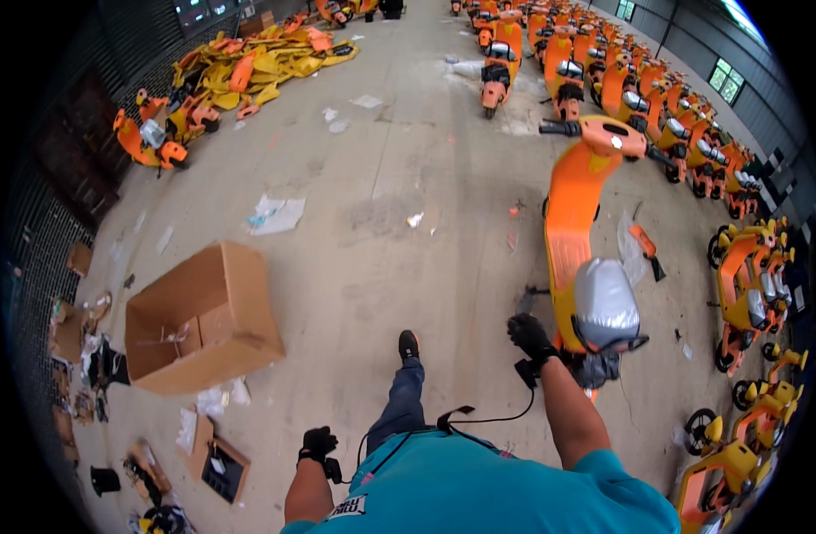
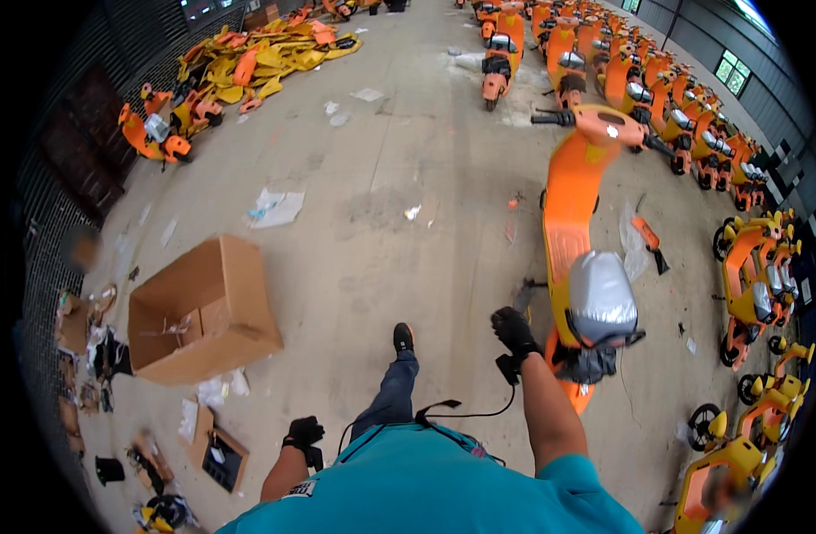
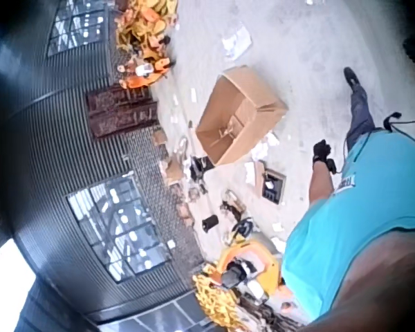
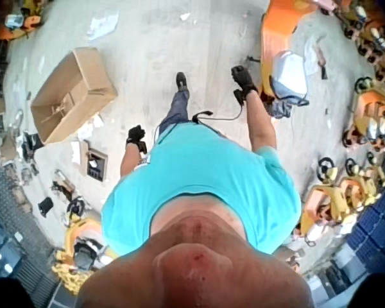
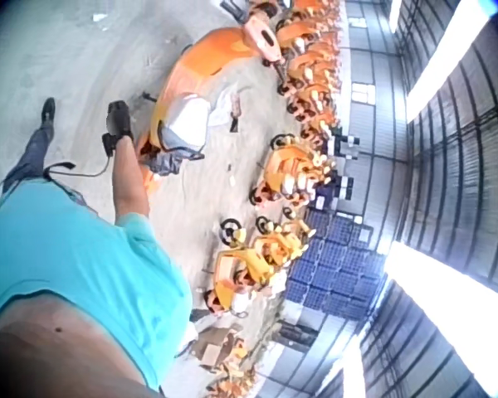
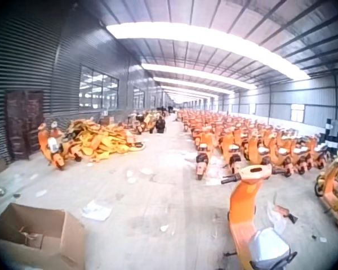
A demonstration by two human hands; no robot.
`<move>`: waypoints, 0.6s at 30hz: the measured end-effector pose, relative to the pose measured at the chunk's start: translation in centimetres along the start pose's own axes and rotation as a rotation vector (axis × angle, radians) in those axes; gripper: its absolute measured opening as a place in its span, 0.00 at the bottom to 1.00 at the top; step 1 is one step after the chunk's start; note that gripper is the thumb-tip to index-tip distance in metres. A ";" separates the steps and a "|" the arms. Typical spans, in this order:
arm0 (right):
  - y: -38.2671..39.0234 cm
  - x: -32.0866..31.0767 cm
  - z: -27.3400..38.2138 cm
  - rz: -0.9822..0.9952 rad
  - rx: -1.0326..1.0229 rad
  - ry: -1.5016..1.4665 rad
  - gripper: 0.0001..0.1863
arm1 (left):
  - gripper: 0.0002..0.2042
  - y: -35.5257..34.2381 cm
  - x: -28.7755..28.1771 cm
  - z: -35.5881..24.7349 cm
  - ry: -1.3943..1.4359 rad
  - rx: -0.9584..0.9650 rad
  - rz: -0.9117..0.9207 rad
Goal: The person walks through a large warehouse filled with scooters and parts, then sits on the floor to assemble small mechanical components using a socket wrench and by hand, handling a spring, a cylinder, and other metal parts.
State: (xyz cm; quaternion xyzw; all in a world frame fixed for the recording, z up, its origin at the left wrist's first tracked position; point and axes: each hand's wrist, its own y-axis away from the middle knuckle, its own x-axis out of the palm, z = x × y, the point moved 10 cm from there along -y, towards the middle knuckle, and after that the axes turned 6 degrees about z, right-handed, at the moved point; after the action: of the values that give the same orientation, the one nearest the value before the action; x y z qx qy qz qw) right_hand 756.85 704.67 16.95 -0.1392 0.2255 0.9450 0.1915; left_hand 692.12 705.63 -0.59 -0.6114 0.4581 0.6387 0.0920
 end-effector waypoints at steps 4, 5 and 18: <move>-12.3 5.6 8.6 0.167 -0.184 -0.197 0.11 | 0.07 -10.8 -5.9 10.4 0.520 -0.043 -0.137; -14.3 3.6 7.1 0.164 -0.143 -0.192 0.11 | 0.07 -17.0 -10.0 6.6 -0.109 0.085 -0.143; -29.7 -3.0 -13.0 0.449 0.438 0.701 0.15 | 0.12 -63.1 -46.4 21.4 0.679 0.039 -0.219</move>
State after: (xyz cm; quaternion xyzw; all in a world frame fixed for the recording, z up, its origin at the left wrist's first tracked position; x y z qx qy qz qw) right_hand 774.46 722.02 -4.29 -0.3538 0.4953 0.7893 -0.0807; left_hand 730.96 776.65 6.17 -0.8325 0.4062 0.3764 0.0141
